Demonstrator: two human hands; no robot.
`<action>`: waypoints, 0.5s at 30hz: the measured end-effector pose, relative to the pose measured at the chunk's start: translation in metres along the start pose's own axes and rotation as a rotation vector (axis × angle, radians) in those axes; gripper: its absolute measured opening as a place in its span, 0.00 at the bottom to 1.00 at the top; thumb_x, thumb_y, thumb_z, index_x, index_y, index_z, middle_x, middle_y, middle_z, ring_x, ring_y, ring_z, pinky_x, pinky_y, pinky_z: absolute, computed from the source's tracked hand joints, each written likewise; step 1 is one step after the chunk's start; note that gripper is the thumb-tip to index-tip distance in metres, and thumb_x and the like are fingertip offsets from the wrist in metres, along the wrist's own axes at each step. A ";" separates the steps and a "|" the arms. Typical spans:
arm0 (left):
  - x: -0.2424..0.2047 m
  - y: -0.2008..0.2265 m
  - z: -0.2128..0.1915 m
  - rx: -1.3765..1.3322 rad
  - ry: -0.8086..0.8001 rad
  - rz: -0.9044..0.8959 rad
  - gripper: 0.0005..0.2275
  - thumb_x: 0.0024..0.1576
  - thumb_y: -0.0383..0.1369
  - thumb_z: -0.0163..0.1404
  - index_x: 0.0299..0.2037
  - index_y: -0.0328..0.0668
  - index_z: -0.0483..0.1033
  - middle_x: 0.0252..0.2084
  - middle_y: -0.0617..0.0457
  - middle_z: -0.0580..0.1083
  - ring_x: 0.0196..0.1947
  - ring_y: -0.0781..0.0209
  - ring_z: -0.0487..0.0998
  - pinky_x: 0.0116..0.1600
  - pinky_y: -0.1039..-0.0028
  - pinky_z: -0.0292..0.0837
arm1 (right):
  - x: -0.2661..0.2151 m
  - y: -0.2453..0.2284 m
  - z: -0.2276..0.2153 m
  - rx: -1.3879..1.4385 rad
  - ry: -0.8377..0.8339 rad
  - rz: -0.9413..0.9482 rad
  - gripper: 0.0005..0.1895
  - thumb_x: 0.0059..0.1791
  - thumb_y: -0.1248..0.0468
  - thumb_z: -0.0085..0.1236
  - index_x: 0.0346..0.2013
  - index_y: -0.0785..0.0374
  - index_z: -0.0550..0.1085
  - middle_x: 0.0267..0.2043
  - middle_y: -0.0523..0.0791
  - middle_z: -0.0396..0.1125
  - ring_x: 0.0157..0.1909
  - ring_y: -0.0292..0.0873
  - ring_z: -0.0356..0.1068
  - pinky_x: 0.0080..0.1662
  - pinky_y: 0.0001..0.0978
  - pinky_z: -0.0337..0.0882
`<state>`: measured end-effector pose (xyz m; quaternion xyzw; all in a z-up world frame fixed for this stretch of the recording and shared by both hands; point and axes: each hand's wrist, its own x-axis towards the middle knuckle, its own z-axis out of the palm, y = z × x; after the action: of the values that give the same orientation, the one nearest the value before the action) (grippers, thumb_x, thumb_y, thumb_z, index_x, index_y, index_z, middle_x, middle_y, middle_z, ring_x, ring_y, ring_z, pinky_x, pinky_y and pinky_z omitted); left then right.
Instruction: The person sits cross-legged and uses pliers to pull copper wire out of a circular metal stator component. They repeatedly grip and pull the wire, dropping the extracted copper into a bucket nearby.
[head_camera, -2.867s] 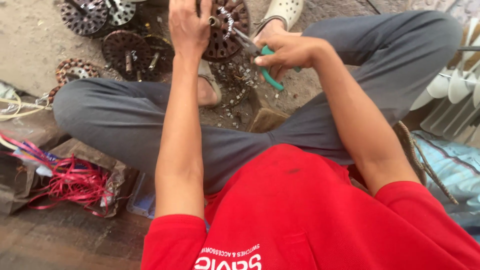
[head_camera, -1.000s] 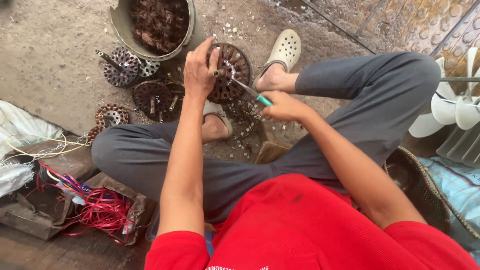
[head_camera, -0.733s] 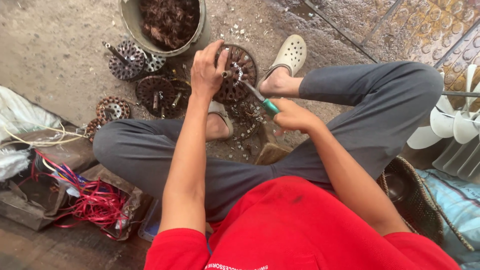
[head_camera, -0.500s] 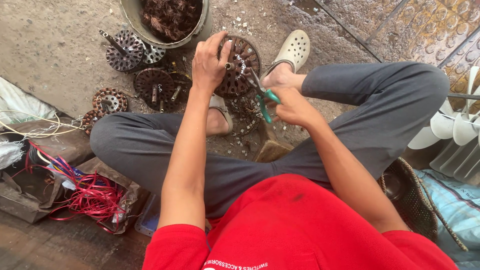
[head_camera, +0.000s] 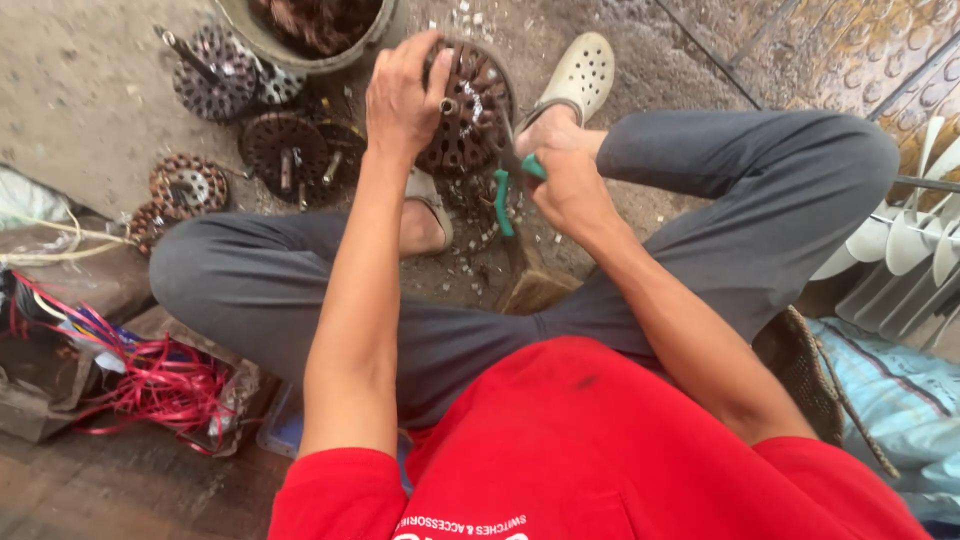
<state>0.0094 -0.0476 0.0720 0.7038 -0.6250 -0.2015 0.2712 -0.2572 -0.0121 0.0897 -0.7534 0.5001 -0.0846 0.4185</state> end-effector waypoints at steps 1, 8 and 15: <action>-0.001 0.001 0.002 -0.008 -0.040 -0.042 0.16 0.67 0.43 0.45 0.56 0.43 0.77 0.54 0.45 0.78 0.49 0.45 0.77 0.54 0.59 0.72 | -0.002 0.003 0.004 0.036 0.013 0.027 0.16 0.41 0.76 0.51 0.42 0.68 0.76 0.40 0.60 0.72 0.46 0.64 0.72 0.50 0.52 0.73; 0.000 0.005 -0.006 0.007 0.015 0.005 0.17 0.67 0.44 0.46 0.56 0.42 0.77 0.53 0.45 0.79 0.50 0.44 0.76 0.54 0.59 0.73 | 0.017 0.014 -0.003 1.293 -0.880 0.366 0.40 0.39 0.74 0.52 0.69 0.67 0.64 0.71 0.50 0.61 0.72 0.51 0.63 0.62 0.55 0.72; 0.004 0.004 -0.006 0.021 0.004 -0.019 0.17 0.66 0.45 0.46 0.55 0.42 0.77 0.52 0.46 0.79 0.49 0.44 0.77 0.53 0.59 0.73 | 0.020 -0.002 0.015 1.414 -1.044 0.316 0.24 0.42 0.70 0.60 0.52 0.60 0.66 0.63 0.55 0.65 0.67 0.56 0.65 0.60 0.57 0.71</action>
<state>0.0108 -0.0509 0.0798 0.7127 -0.6199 -0.1961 0.2632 -0.2383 -0.0197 0.0755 -0.1838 0.1748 0.0392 0.9665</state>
